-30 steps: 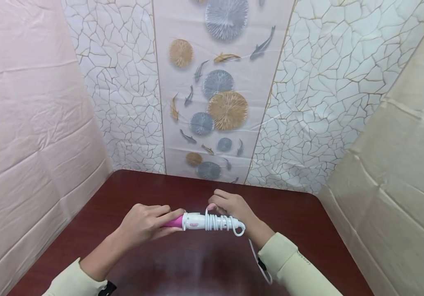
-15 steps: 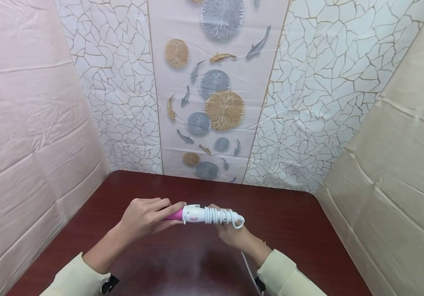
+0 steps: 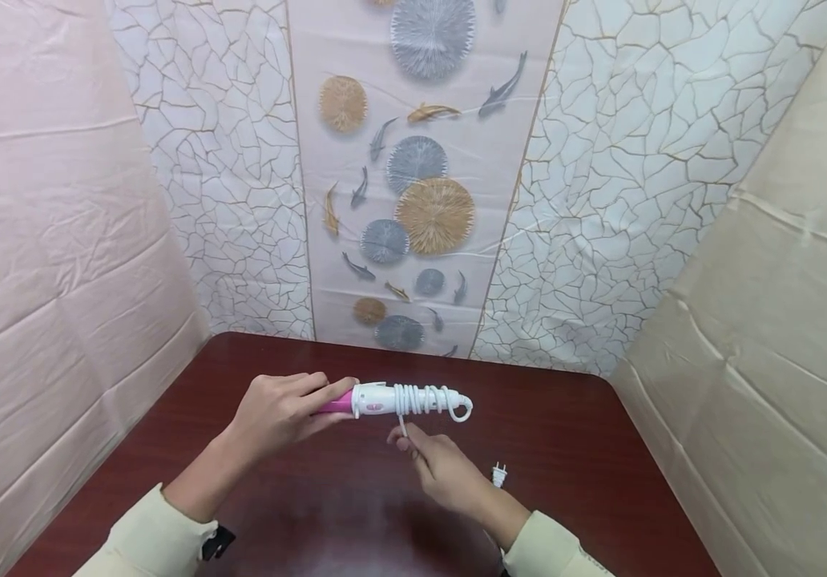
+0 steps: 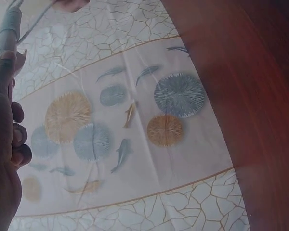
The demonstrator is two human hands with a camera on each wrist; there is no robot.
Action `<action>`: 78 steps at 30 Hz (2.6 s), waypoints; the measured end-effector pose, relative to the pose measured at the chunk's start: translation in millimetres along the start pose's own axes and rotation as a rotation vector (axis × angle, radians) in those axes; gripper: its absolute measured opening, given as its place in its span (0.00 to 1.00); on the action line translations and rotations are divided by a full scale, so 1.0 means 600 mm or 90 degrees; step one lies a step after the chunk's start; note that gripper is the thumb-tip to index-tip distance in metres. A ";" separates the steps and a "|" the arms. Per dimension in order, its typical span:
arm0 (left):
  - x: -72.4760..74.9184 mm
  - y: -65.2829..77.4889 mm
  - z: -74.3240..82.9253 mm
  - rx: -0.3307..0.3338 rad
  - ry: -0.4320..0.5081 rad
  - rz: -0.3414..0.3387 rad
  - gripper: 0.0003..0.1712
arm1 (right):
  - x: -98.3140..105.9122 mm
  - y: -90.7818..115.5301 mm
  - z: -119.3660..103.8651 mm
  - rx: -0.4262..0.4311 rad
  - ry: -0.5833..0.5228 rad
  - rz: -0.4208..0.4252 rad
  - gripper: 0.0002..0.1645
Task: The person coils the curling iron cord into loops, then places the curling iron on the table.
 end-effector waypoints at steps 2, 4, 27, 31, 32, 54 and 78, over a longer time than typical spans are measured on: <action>-0.002 0.001 -0.003 -0.001 -0.006 -0.003 0.27 | -0.004 0.004 -0.007 0.007 0.026 -0.002 0.13; -0.004 0.003 -0.005 -0.003 -0.010 -0.006 0.28 | -0.007 0.007 -0.017 0.014 0.069 -0.008 0.13; -0.031 0.018 -0.011 0.025 -0.005 -0.067 0.25 | 0.079 -0.008 -0.141 0.315 0.422 0.075 0.23; -0.033 0.016 -0.009 0.028 -0.006 -0.071 0.25 | 0.094 -0.020 -0.145 0.331 0.450 0.069 0.23; -0.033 0.016 -0.009 0.028 -0.006 -0.072 0.25 | 0.097 -0.023 -0.146 0.340 0.456 0.072 0.23; -0.038 0.019 0.018 0.021 0.003 -0.128 0.26 | 0.158 -0.066 -0.152 0.417 0.523 0.095 0.24; -0.028 0.018 0.032 -0.013 0.009 -0.097 0.26 | 0.177 -0.103 -0.129 0.411 0.461 0.084 0.19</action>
Point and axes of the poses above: each hand's wrist, its own y-axis away from the middle knuckle, its own x-axis out of the back of the hand, z = x × y, the point moved 8 cm from there along -y, towards the middle knuckle, and after that the axes turned 6 degrees about x, right-handed, at the moved point
